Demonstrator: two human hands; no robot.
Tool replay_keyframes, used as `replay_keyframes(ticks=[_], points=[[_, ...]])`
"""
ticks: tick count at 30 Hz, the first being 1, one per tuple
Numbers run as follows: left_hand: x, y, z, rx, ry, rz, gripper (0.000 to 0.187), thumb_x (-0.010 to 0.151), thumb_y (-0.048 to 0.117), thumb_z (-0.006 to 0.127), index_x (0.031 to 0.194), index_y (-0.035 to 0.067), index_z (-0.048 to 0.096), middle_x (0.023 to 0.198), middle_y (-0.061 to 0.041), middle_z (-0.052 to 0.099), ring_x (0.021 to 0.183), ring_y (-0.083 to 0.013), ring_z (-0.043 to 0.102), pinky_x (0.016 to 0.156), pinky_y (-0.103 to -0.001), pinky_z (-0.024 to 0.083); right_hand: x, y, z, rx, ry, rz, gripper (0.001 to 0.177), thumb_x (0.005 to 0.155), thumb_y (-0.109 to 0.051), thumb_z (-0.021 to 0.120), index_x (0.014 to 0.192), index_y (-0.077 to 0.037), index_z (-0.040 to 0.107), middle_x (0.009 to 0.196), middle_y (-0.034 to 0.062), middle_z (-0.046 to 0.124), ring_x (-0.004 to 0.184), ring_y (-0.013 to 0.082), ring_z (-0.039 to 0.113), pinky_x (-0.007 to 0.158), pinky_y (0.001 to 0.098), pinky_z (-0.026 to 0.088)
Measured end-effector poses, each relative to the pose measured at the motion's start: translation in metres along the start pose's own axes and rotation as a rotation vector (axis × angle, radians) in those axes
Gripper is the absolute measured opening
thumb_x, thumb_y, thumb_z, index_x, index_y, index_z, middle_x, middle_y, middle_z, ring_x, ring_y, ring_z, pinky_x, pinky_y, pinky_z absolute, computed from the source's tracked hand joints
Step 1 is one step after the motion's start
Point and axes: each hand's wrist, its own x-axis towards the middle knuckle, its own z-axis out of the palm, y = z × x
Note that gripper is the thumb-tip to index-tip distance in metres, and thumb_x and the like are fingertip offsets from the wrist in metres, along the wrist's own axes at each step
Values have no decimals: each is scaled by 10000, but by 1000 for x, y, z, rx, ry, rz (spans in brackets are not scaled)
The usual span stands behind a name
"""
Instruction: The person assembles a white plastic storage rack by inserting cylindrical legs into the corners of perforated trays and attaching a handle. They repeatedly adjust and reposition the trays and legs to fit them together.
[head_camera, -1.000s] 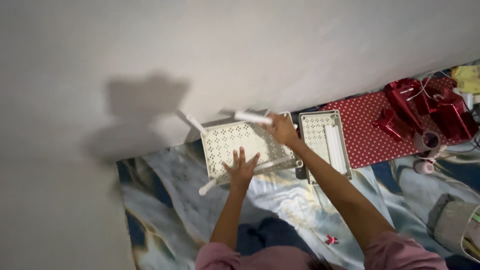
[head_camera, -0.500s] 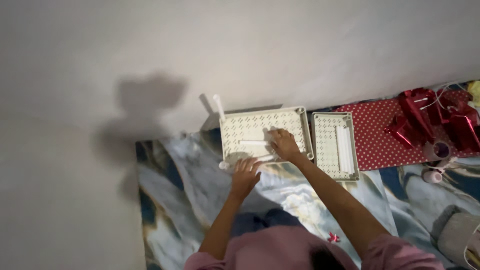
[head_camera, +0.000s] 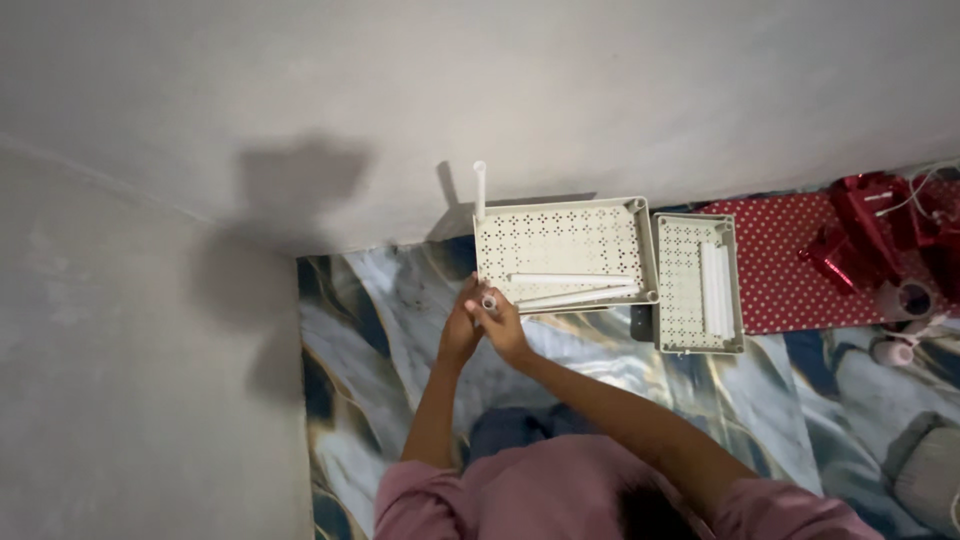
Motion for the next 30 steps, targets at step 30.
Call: replay_keyframes(ticks=[30], points=[[28, 28, 23, 446, -76, 20, 963, 877, 727, 547, 1512, 14, 426, 1696, -235, 190, 1525, -392, 262, 1215, -584, 167, 92, -34, -189, -1347, -343, 0, 344, 1020, -316, 553, 1327, -162, 571, 1213, 157, 608, 1153, 347, 568, 1002, 517, 423]])
